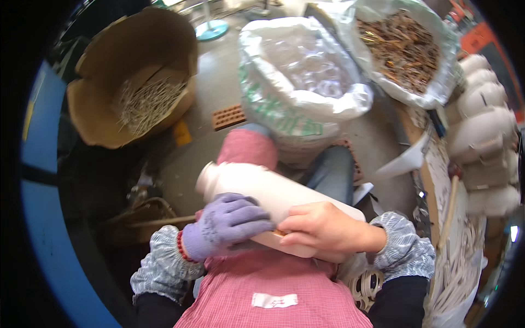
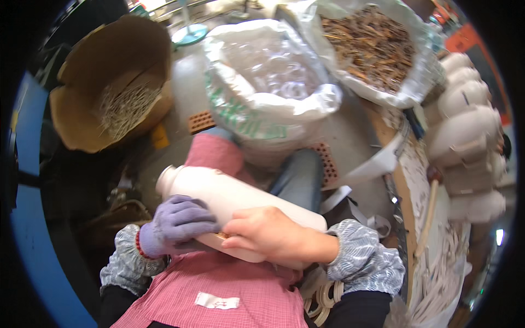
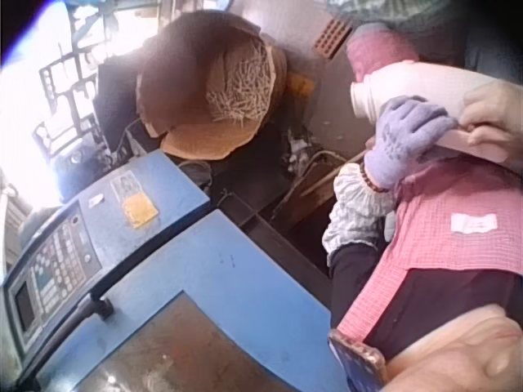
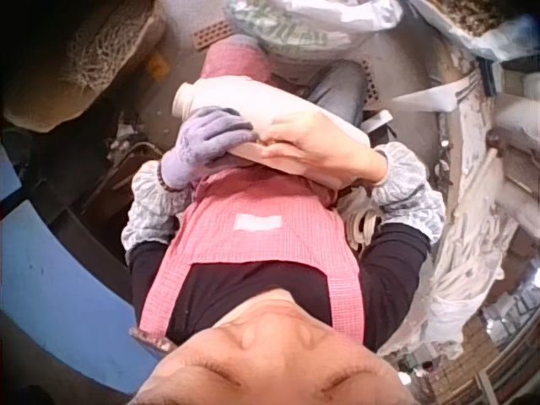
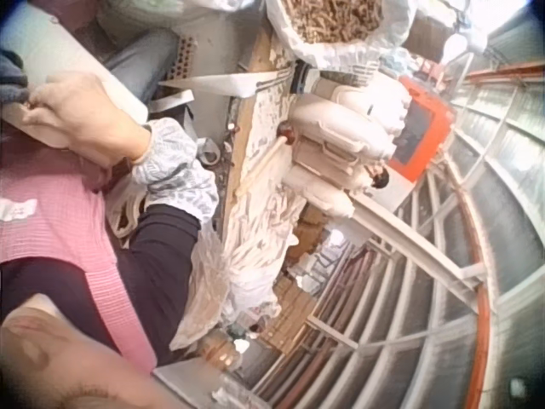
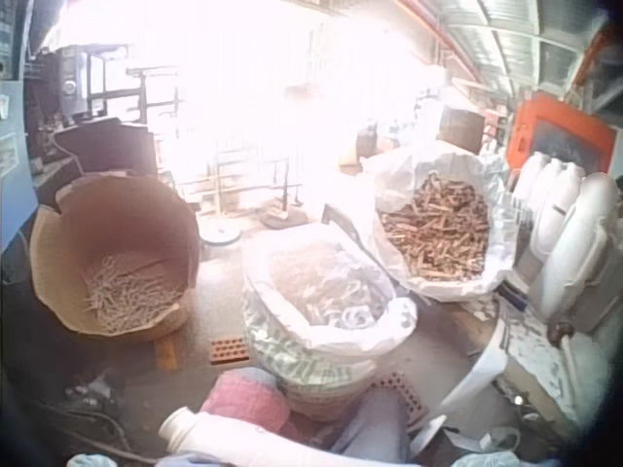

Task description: The person assembles beige thermos bottles by inserting a wooden stopper, screwing on the lid, and attaching a handle. The person repeats this process for multiple bottles, placing each completed unit on a nearby table.

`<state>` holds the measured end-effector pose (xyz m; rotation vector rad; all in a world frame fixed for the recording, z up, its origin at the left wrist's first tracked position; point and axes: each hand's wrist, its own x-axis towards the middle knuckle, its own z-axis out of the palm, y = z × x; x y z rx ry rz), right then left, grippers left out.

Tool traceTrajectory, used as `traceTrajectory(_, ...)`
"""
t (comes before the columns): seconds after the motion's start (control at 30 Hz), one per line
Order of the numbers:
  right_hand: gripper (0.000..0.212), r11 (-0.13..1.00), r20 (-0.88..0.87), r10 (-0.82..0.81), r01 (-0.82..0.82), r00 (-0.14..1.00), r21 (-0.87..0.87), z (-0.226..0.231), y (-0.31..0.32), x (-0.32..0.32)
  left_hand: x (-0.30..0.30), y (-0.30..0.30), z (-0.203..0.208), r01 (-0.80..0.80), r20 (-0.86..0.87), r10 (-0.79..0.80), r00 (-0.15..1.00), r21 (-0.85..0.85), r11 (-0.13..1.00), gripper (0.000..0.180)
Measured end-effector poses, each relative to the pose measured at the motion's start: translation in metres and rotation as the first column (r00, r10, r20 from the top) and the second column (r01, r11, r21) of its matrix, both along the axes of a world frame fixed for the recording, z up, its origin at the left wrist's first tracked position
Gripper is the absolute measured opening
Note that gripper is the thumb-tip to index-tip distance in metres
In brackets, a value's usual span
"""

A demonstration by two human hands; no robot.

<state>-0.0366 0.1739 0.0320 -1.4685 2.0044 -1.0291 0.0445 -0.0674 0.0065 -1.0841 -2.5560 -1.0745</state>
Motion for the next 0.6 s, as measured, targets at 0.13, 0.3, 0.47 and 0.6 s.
traceTrajectory(0.13, 0.045, 0.973, -0.454, -0.228, 0.216, 0.861, -0.08, 0.003, 0.017, 0.017, -0.03, 0.025, 0.009, -0.1, -0.016, 0.103, 0.995, 0.133, 0.986, 0.046)
traceTrajectory(0.3, 0.037, 0.869, -0.196, -0.495, 0.481, 0.847, -0.117, 0.009, 0.111, 0.0, -0.081, 0.039, 0.04, -0.049, 0.15, 0.06, 0.987, -0.077, 0.996, 0.061)
traceTrajectory(0.47, 0.036, 0.667, 0.54, -0.641, 0.744, 0.545, 0.04, 0.015, 0.215, -0.037, -0.126, 0.098, -0.01, -0.068, 0.383, -0.118, 0.916, 0.438, 0.896, 0.038)
traceTrajectory(0.6, 0.049, -0.095, -0.535, -0.811, 0.955, -0.238, -0.282, -0.034, 0.391, -0.128, -0.211, 0.204, -0.012, -0.056, 0.397, -0.19, 0.898, 0.531, 0.846, 0.03)
